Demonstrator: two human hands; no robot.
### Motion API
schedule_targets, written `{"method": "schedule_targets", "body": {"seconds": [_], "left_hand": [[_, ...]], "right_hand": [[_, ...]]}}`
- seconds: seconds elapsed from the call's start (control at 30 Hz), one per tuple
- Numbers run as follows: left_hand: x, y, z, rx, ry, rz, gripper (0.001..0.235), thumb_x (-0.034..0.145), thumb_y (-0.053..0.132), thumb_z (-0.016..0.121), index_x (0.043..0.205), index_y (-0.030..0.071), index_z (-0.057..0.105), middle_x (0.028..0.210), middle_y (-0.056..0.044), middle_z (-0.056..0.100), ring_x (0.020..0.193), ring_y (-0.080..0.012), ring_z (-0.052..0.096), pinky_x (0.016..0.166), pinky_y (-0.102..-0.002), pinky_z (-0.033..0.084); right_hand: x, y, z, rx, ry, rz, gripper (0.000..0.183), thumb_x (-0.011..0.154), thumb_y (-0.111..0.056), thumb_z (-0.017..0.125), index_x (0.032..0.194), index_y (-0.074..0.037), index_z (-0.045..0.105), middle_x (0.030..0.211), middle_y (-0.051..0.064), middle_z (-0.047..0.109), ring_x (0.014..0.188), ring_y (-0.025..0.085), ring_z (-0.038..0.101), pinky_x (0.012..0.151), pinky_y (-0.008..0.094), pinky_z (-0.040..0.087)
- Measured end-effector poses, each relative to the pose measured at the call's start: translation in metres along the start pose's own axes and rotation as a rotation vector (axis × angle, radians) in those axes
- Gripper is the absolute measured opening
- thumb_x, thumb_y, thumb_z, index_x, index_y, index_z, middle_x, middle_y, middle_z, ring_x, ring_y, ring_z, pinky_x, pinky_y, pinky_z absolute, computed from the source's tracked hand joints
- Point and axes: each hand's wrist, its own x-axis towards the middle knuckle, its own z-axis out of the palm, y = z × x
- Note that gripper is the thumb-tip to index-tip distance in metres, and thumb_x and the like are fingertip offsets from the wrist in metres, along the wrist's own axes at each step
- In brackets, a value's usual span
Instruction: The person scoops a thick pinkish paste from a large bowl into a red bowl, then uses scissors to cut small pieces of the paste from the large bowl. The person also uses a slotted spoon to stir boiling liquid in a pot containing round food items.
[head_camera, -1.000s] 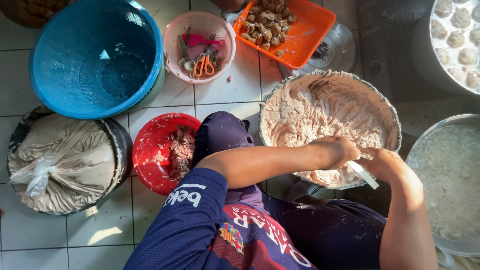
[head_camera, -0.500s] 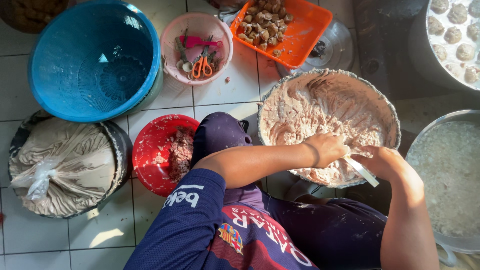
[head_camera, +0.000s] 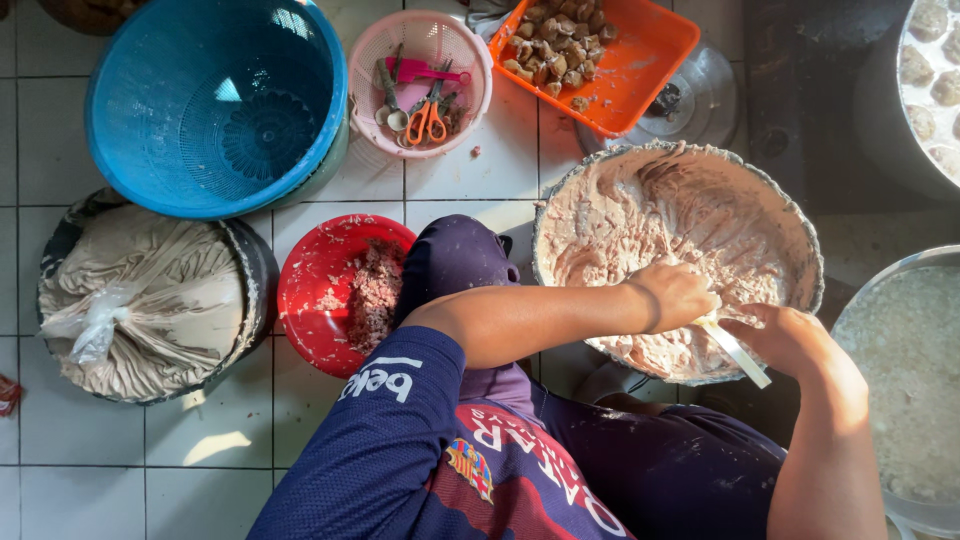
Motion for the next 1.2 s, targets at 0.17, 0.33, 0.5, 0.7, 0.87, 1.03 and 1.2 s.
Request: {"method": "schedule_targets", "body": {"seconds": [0.17,0.33,0.5,0.7,0.87,1.03,1.2], "left_hand": [[0.009,-0.004,-0.008,0.003,-0.02,-0.032,0.023,0.09,0.03,0.059,0.106,0.018,0.07,0.102,-0.011,0.074,0.105,-0.0317,0.07,0.088,-0.047,0.055],[0.005,0.003,-0.029,-0.041,-0.05,-0.083,0.028,0.091,0.035,0.063,0.109,0.015,0.068,0.105,-0.013,0.073,0.106,-0.0321,0.07,0.088,-0.047,0.056],[-0.003,0.008,-0.038,-0.074,-0.008,-0.125,0.047,0.081,0.042,0.071,0.119,0.014,0.064,0.113,-0.017,0.067,0.108,-0.0362,0.067,0.088,-0.048,0.055],[-0.001,0.001,-0.034,-0.016,-0.053,-0.127,0.047,0.084,0.04,0.073,0.122,0.015,0.063,0.121,-0.015,0.064,0.116,-0.0348,0.064,0.094,-0.047,0.055],[0.002,-0.001,-0.045,0.012,-0.078,-0.152,0.043,0.081,0.032,0.076,0.119,0.014,0.064,0.124,-0.015,0.062,0.117,-0.032,0.063,0.094,-0.046,0.055],[0.01,-0.027,-0.096,0.191,0.027,-0.229,0.042,0.08,0.038,0.076,0.114,0.016,0.067,0.117,-0.015,0.063,0.114,-0.0296,0.062,0.094,-0.052,0.05],[-0.011,-0.144,-0.165,0.21,0.277,-0.408,0.023,0.078,0.023,0.072,0.098,0.014,0.076,0.104,-0.013,0.069,0.107,-0.0322,0.066,0.087,-0.052,0.054]], "right_hand": [[-0.007,-0.008,-0.011,-0.021,-0.044,0.041,0.05,0.093,-0.053,0.066,0.135,-0.026,0.072,0.123,0.012,0.077,0.117,0.035,0.07,0.102,0.043,0.054],[-0.006,-0.006,-0.01,0.03,-0.056,0.057,0.05,0.092,-0.052,0.066,0.134,-0.026,0.072,0.125,0.01,0.076,0.118,0.034,0.068,0.103,0.044,0.052],[0.001,0.0,-0.001,0.042,-0.023,0.006,0.051,0.09,-0.052,0.066,0.133,-0.024,0.072,0.129,0.007,0.074,0.119,0.032,0.068,0.104,0.042,0.052],[0.001,0.0,-0.003,0.0,-0.047,0.05,0.056,0.091,-0.056,0.065,0.138,-0.025,0.07,0.129,0.011,0.074,0.121,0.035,0.068,0.105,0.044,0.052],[0.0,-0.002,-0.006,-0.006,-0.035,0.038,0.059,0.089,-0.059,0.064,0.138,-0.026,0.069,0.131,0.011,0.073,0.123,0.036,0.066,0.106,0.044,0.051],[0.002,0.002,-0.002,0.003,-0.066,0.09,0.06,0.09,-0.06,0.064,0.141,-0.028,0.067,0.128,0.014,0.074,0.123,0.036,0.066,0.106,0.045,0.051],[0.0,-0.002,0.0,0.024,-0.064,0.037,0.059,0.088,-0.06,0.065,0.136,-0.026,0.07,0.125,0.012,0.077,0.116,0.033,0.071,0.103,0.044,0.054]]}}
